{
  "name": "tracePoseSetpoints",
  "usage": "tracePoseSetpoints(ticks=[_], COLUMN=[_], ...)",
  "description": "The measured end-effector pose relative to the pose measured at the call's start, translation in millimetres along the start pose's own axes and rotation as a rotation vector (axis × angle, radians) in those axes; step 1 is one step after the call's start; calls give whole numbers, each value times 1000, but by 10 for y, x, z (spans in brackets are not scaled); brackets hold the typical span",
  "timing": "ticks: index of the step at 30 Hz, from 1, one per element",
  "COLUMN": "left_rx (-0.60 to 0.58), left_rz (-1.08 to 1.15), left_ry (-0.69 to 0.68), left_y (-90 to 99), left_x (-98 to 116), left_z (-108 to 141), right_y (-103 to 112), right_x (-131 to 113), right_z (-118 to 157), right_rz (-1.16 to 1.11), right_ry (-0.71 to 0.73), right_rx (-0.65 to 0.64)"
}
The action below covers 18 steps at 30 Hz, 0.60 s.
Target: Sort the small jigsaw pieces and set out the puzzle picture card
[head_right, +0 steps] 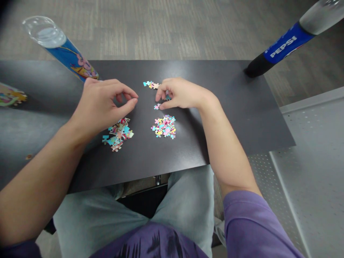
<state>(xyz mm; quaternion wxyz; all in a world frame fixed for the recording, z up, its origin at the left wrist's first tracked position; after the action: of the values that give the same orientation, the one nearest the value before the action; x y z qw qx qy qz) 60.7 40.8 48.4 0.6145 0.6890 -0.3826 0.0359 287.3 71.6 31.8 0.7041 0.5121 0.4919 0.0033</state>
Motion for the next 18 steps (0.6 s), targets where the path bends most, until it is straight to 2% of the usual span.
tracePoseSetpoints(ticks=[4,7,10,13,18], left_rx=[-9,-36,-39,-29,-35], left_rz=[-14,-26,-34,-40,-4], left_ry=[-11,-18,-12,1,12], left_y=[-6,-16,-18,-23,-51], left_x=[18,29,29,24,29], left_z=[1,-4,-5,0,9], right_y=[-48,-85,-149,-191,-117], right_x=[-25,-35,-43,-83,-95], right_z=[-28,-15,2,6,33], right_rz=[30,-2,-95,-242,-290], right_ry=[25,-30,-91,-76,-49], right_rx=[-40,-67,-105,-122,-89])
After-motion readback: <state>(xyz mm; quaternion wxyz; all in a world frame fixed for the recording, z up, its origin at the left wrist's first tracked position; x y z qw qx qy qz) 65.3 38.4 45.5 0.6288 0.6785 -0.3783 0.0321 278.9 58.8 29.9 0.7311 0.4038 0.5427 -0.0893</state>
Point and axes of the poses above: each hand's wrist, its own z-axis away from the middle knuckle, its own y-axis out of the back of the hand, x = y × z, the point moved 9 cm from there along -z, towards the middle knuckle, and after that the axes turned 5 degrees about y, right-handed, at the moved point
